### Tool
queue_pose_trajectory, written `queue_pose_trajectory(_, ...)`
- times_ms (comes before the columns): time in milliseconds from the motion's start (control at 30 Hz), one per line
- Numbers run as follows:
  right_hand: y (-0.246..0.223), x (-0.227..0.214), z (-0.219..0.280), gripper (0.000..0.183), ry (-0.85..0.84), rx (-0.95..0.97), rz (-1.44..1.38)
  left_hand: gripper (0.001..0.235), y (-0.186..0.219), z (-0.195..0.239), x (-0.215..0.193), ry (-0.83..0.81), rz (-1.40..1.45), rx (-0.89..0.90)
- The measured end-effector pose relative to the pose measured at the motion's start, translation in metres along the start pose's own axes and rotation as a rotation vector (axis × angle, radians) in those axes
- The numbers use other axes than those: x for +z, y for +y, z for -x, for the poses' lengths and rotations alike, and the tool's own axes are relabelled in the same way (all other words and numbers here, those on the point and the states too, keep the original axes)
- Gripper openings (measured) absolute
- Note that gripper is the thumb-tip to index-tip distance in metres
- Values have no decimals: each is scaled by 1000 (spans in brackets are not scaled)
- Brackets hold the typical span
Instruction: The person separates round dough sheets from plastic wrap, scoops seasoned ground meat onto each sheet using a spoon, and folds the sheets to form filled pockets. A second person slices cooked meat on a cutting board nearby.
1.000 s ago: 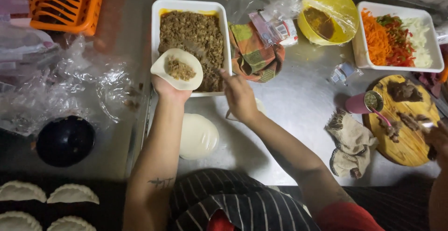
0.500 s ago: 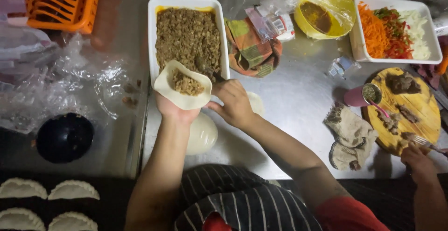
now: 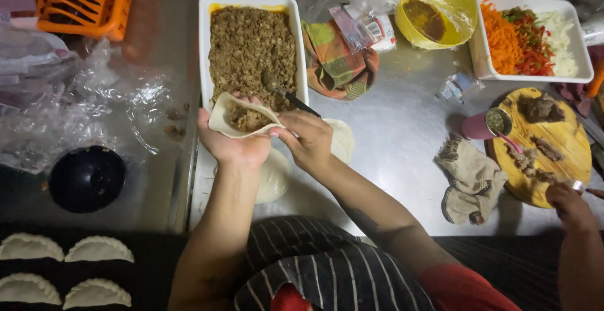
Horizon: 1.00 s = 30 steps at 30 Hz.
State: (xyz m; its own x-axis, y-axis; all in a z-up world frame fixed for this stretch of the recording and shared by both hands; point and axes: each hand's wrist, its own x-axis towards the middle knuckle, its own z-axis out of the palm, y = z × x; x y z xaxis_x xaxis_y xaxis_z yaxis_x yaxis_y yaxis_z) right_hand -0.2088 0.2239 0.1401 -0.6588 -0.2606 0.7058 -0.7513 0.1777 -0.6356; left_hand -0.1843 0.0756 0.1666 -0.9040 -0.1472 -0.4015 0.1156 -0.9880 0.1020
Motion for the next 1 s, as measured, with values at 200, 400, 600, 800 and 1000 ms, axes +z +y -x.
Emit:
queue_pose_trajectory(200, -2, 4, 0, 38, 42, -2, -82, 66, -9, 24, 31, 195, 43, 169)
queue_pose_trajectory(400, -31, -4, -20, 17, 160, 3, -116, 64, -16, 51, 59, 227, 26, 188)
queue_pose_trajectory(600, -38, -7, -21, 60, 135, 4, -151, 53, -14, 64, 66, 305, 81, 242)
queue_pose_trajectory(800, -35, -12, -19, 22, 180, 100, -271, 59, -23, 79, 54, 218, 95, 195)
queue_pose_trajectory(1000, -37, -36, -20, 15, 240, 259, -370, 72, -24, 84, 5, -322, -914, 882)
